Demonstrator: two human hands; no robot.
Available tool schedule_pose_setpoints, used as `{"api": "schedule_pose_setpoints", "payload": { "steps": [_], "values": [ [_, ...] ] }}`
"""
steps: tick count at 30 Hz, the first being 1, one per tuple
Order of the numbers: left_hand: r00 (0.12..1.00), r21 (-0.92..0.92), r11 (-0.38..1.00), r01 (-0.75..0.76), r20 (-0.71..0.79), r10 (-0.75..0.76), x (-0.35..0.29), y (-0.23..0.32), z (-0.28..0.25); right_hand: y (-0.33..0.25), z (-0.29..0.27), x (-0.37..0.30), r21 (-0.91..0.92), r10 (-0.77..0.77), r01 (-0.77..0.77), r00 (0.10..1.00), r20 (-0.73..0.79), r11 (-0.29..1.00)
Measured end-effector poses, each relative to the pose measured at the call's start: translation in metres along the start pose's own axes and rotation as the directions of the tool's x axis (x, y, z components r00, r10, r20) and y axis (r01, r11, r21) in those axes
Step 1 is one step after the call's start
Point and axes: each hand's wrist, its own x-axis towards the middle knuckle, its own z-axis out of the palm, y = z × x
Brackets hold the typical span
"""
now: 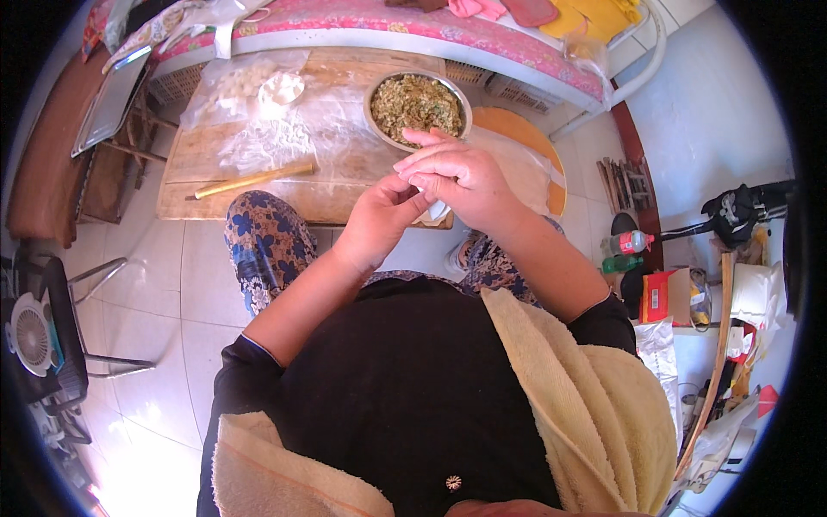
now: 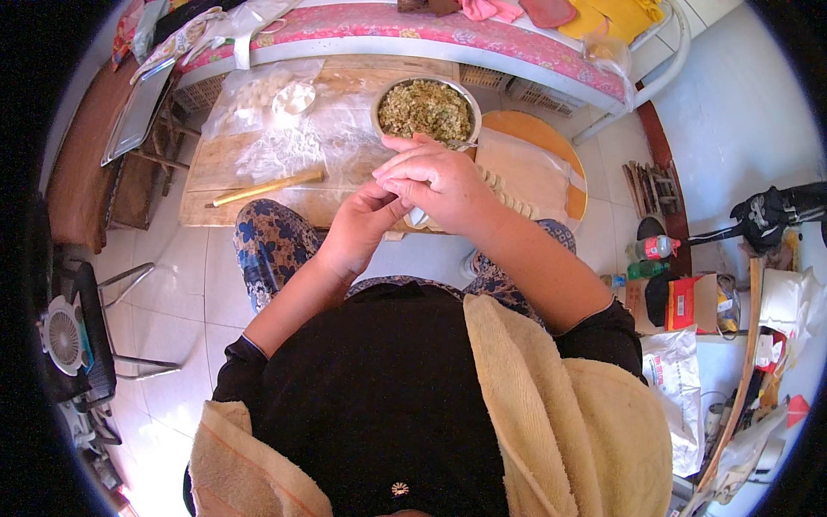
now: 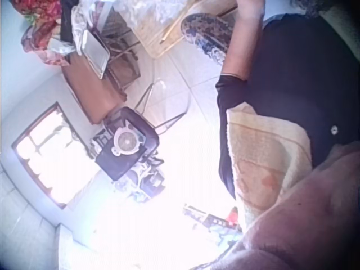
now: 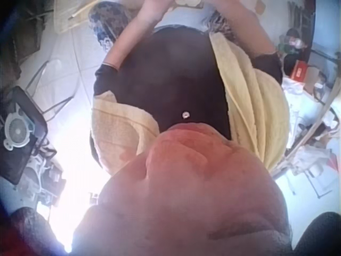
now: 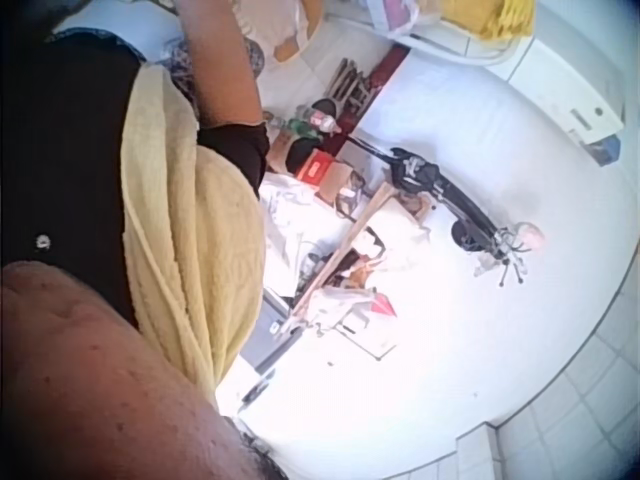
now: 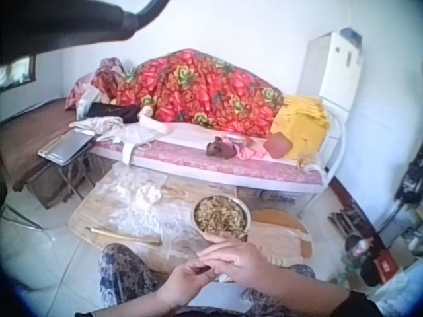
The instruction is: The person sits on the floor and repeatedly scoops a green filling mixture into round dough wrappers using a spoon. They fold and seal each wrapper by hand to form a dumpling, then place the finished item onto a tray lined with paper. The process is repeated continuously throughout the clip.
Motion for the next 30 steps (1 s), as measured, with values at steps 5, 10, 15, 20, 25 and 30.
{"api": "schedule_pose_setpoints", "payload": {
  "steps": [5, 10, 15, 20, 25, 30],
  "values": [
    [0.997, -0.039, 0.997, 0.073, -0.006, -0.074, 0.000, 0.006, 0.003, -0.001, 0.011, -0.004, 0.275, 0.179, -0.158, 0.982, -0.053, 0.948],
    [0.986, 0.055, 0.989, 0.137, -0.101, -0.131, 0.002, 0.008, -0.007, 0.013, 0.017, -0.007, 0.393, 0.121, -0.035, 0.973, -0.195, 0.919],
    [0.974, 0.024, 0.998, -0.050, -0.222, 0.054, 0.012, 0.001, -0.008, 0.005, 0.024, -0.046, 0.481, 0.660, -0.503, 0.711, -0.241, 0.718],
    [0.953, -0.033, 0.993, -0.116, -0.284, 0.102, 0.011, -0.011, -0.008, -0.007, 0.038, -0.039, 0.733, 0.700, -0.463, 0.714, -0.024, 0.498],
    [0.942, -0.036, 0.973, -0.230, -0.258, 0.213, 0.012, -0.017, -0.008, -0.011, 0.039, -0.033, 0.757, 0.647, -0.383, 0.759, -0.068, 0.529],
    [0.961, 0.031, 0.980, -0.195, -0.195, 0.197, 0.011, -0.015, -0.010, 0.001, 0.044, -0.032, 0.680, 0.539, -0.292, 0.822, -0.181, 0.673]
  ]
}}
